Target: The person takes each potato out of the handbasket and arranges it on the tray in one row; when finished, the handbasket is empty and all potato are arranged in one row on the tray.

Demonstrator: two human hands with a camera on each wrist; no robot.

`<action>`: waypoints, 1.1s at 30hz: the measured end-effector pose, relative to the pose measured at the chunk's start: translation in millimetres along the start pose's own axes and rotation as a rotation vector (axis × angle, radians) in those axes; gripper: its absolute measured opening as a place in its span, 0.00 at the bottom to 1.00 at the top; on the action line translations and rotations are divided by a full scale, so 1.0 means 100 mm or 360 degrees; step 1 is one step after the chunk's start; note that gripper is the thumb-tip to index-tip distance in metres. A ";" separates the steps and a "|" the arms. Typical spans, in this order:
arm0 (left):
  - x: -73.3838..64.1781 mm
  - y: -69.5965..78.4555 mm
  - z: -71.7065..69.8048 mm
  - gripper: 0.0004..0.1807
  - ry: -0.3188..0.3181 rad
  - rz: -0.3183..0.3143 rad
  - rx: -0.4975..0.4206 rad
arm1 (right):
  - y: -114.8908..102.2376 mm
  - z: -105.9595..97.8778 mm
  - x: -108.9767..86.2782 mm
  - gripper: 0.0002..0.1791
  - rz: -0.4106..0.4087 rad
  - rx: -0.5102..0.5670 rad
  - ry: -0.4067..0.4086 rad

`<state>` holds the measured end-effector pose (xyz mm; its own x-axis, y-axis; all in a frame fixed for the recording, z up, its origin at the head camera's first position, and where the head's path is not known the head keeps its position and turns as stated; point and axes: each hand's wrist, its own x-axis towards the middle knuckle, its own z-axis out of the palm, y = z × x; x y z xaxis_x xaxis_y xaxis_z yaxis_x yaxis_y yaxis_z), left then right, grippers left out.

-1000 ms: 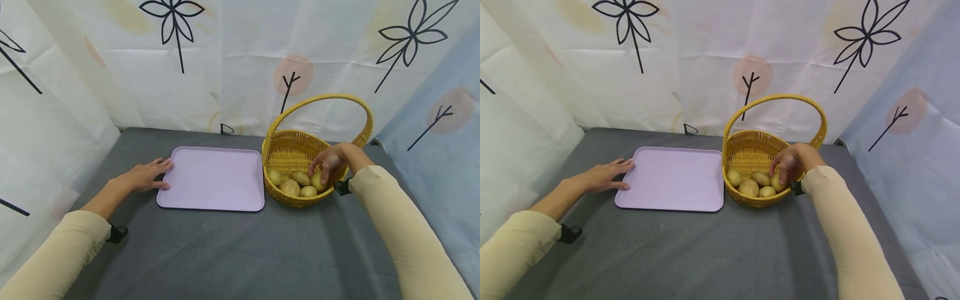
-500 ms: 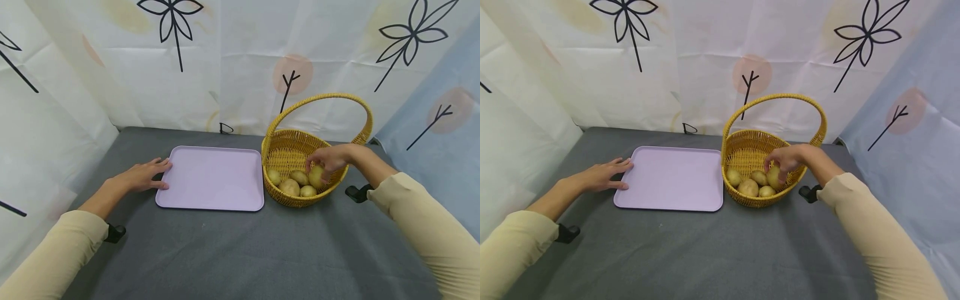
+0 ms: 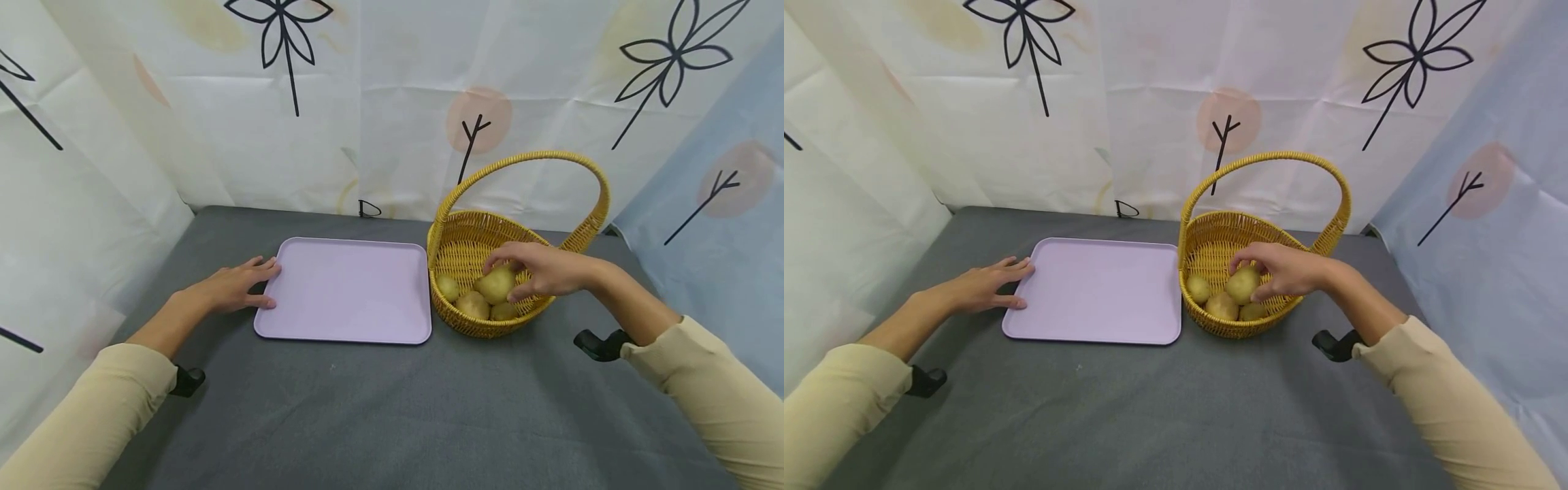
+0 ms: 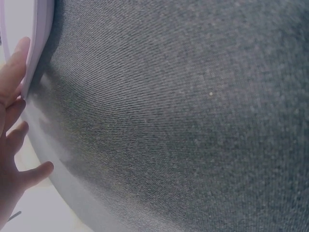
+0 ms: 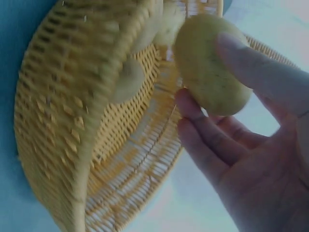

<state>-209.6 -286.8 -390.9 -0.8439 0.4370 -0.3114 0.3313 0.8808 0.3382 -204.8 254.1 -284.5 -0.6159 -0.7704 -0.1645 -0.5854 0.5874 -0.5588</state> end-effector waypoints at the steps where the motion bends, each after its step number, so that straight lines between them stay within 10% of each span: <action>1: 0.01 0.00 0.00 0.49 0.0001 0.0000 0.0000 | 0.00 0.03 0.00 0.26 -0.0034 0.0016 0.0035; 14: 0.01 0.02 0.00 0.49 0.0002 -0.0006 0.0009 | -0.27 0.37 0.29 0.27 -0.0242 0.0173 0.0289; 33: 0.00 0.03 0.00 0.50 -0.0001 -0.0021 0.0027 | -0.75 1.11 1.19 0.27 -0.0484 0.0302 0.0459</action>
<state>-209.2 -284.5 -389.7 -0.8479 0.4253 -0.3166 0.3271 0.8895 0.3189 -175.3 91.0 -352.4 -0.5681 -0.7847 0.2480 -0.6721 0.2686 -0.6900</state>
